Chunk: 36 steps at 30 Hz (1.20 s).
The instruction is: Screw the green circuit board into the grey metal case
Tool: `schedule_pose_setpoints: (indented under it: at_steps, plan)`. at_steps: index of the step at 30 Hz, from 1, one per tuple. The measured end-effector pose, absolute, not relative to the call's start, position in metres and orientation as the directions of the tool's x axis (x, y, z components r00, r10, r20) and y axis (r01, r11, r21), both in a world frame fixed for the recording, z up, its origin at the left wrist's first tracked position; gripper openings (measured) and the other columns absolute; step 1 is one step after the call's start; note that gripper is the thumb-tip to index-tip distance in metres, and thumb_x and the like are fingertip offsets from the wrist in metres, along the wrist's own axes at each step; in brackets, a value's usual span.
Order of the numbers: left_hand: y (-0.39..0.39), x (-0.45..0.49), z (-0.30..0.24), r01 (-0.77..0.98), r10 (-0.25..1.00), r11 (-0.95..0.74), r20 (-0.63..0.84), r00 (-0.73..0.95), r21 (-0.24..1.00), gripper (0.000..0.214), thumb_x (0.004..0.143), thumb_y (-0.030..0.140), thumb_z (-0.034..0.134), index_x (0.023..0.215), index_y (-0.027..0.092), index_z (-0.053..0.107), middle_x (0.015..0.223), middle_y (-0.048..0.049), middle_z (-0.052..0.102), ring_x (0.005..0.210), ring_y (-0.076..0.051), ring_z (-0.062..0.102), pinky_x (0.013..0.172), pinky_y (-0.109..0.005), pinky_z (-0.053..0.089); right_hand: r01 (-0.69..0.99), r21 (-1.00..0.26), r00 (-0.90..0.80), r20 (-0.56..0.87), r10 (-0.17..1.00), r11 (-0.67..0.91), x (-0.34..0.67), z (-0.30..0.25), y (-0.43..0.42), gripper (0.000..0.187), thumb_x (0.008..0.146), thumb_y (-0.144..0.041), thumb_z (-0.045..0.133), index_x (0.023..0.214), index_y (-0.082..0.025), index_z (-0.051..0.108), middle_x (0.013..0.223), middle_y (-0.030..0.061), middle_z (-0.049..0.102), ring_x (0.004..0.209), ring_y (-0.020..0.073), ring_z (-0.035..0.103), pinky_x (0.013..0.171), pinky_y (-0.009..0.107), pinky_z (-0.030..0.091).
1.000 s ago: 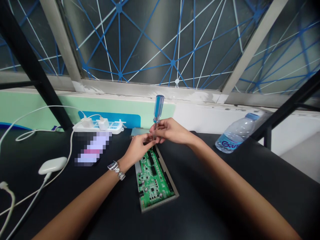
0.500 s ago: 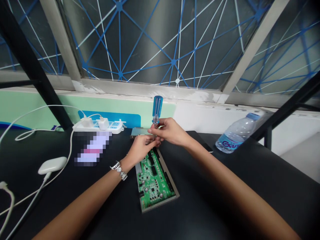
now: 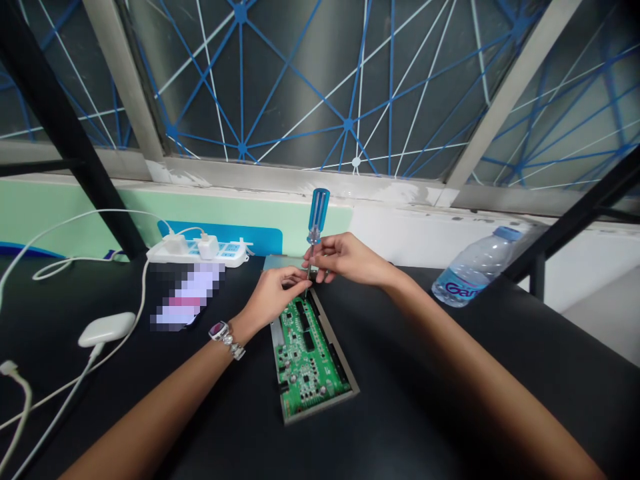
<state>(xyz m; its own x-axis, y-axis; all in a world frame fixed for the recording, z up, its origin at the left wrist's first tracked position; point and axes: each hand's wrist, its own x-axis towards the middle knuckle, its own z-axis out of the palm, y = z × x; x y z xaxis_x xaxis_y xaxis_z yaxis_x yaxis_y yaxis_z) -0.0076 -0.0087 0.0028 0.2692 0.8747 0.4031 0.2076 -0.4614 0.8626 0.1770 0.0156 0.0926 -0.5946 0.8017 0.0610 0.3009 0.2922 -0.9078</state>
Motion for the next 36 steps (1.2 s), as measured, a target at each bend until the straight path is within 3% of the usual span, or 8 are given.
schedule_pose_setpoints:
  at_steps: [8, 14, 18, 23, 28, 31, 36]
  plan:
    - [-0.001, 0.002, -0.003, 0.234, 0.852, -0.504, 0.434, 0.293, 0.832, 0.018, 0.089, 0.03, 0.06, 0.083, 0.014, 0.067, 0.083, -0.0058, 0.073, 0.081, -0.02, 0.069, 0.077, -0.03, 0.053, 0.256, -0.931, -0.632, 0.044, 0.774, 0.262, 0.167, 0.09, 0.009, 0.017, 0.083, -0.029, 0.066, 0.092, -0.015, 0.064, 0.074, 0.0026, 0.068, 0.061, 0.0121, 0.066, 0.055, 0.024, 0.053]
    - [0.002, 0.01, -0.008, 0.121, 0.867, -0.45, 0.4, 0.297, 0.885, 0.024, 0.089, 0.032, 0.06, 0.08, 0.013, 0.069, 0.084, -0.0091, 0.076, 0.082, -0.022, 0.072, 0.078, -0.031, 0.055, 0.281, -0.92, -0.597, 0.056, 0.8, 0.274, 0.16, 0.081, 0.009, 0.024, 0.083, -0.039, 0.067, 0.084, -0.015, 0.064, 0.06, 0.001, 0.064, 0.054, 0.0128, 0.062, 0.051, 0.026, 0.05]
    - [-0.003, 0.009, -0.006, 0.057, 0.879, -0.399, 0.365, 0.307, 0.915, 0.024, 0.087, 0.035, 0.064, 0.085, 0.012, 0.071, 0.089, -0.0098, 0.077, 0.084, -0.022, 0.073, 0.081, -0.033, 0.057, 0.308, -0.891, -0.537, 0.126, 0.834, 0.333, 0.164, 0.079, 0.014, 0.023, 0.082, -0.038, 0.069, 0.078, -0.016, 0.063, 0.063, 0.0019, 0.065, 0.055, 0.0136, 0.063, 0.051, 0.026, 0.049]
    - [-0.009, -0.003, 0.003, 0.161, 0.898, -0.392, 0.339, 0.28, 0.906, 0.017, 0.085, 0.028, 0.066, 0.091, 0.013, 0.071, 0.093, -0.0087, 0.076, 0.085, -0.021, 0.072, 0.083, -0.033, 0.056, 0.297, -0.905, -0.552, 0.096, 0.828, 0.304, 0.175, 0.088, 0.018, 0.018, 0.078, -0.031, 0.072, 0.078, -0.016, 0.063, 0.068, 0.0016, 0.066, 0.061, 0.0142, 0.066, 0.052, 0.024, 0.049]
    - [-0.011, -0.011, 0.007, 0.228, 0.887, -0.435, 0.371, 0.275, 0.871, 0.014, 0.086, 0.027, 0.065, 0.088, 0.014, 0.072, 0.09, -0.0067, 0.075, 0.084, -0.02, 0.071, 0.079, -0.031, 0.056, 0.301, -0.907, -0.584, 0.068, 0.809, 0.294, 0.176, 0.091, 0.016, 0.013, 0.081, -0.027, 0.067, 0.088, -0.016, 0.065, 0.089, 0.0056, 0.072, 0.064, 0.0135, 0.068, 0.054, 0.024, 0.051]
    - [-0.011, -0.011, 0.005, 0.232, 0.891, -0.434, 0.375, 0.257, 0.871, 0.015, 0.086, 0.027, 0.065, 0.088, 0.015, 0.071, 0.088, -0.0066, 0.075, 0.083, -0.02, 0.071, 0.076, -0.03, 0.056, 0.331, -0.878, -0.562, 0.111, 0.82, 0.346, 0.173, 0.085, 0.015, 0.016, 0.081, -0.028, 0.068, 0.091, -0.016, 0.065, 0.078, 0.0036, 0.07, 0.063, 0.0153, 0.067, 0.053, 0.025, 0.05]
    - [-0.013, -0.01, 0.004, 0.269, 0.88, -0.462, 0.399, 0.258, 0.845, 0.013, 0.086, 0.027, 0.064, 0.088, 0.015, 0.07, 0.087, -0.0054, 0.075, 0.081, -0.019, 0.071, 0.074, -0.029, 0.055, 0.407, -0.763, -0.561, 0.225, 0.797, 0.502, 0.169, 0.072, 0.016, 0.017, 0.086, -0.03, 0.062, 0.076, -0.016, 0.065, 0.068, 0.0032, 0.068, 0.06, 0.0158, 0.066, 0.056, 0.027, 0.05]
